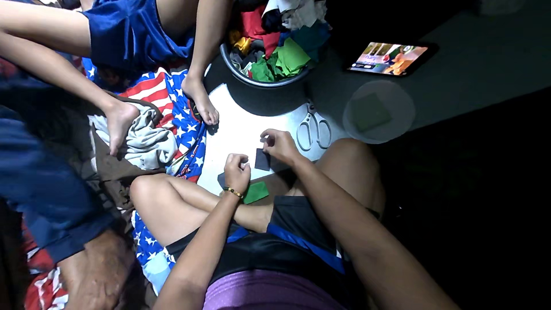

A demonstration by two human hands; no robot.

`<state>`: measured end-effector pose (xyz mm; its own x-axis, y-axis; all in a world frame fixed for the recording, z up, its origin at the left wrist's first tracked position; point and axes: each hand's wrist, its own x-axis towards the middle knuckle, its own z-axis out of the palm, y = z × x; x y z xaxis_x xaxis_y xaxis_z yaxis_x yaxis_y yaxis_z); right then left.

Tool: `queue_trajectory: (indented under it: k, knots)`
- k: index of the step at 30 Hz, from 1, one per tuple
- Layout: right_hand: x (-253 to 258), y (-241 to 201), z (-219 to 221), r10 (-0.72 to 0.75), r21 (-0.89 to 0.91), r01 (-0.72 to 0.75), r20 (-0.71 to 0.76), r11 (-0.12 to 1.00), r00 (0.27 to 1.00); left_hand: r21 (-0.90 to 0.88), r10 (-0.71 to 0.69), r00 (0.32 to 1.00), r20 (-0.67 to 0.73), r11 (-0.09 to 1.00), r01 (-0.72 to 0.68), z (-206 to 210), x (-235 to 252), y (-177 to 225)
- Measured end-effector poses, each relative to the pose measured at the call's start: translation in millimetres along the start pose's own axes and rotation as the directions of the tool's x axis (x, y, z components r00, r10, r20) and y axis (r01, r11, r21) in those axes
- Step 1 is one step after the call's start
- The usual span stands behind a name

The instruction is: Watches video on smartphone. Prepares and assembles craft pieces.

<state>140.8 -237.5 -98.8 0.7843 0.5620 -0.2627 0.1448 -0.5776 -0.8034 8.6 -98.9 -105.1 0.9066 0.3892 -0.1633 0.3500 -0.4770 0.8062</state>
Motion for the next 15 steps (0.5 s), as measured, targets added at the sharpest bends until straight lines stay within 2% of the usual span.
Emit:
queue_trajectory:
  k: [8, 15]
  knots:
    - [1.2, 2.9, 1.6, 0.006, 0.013, -0.005, -0.004, 1.0, 1.0, 0.164, 0.015, 0.995, 0.099, 0.986, -0.031, 1.7, 3.0, 2.3]
    - [0.7, 0.0, 1.5, 0.027, -0.003, -0.027, 0.003, 1.0, 1.0, 0.186, -0.006, 0.994, 0.107, 0.983, -0.014, 1.7, 3.3, 5.3]
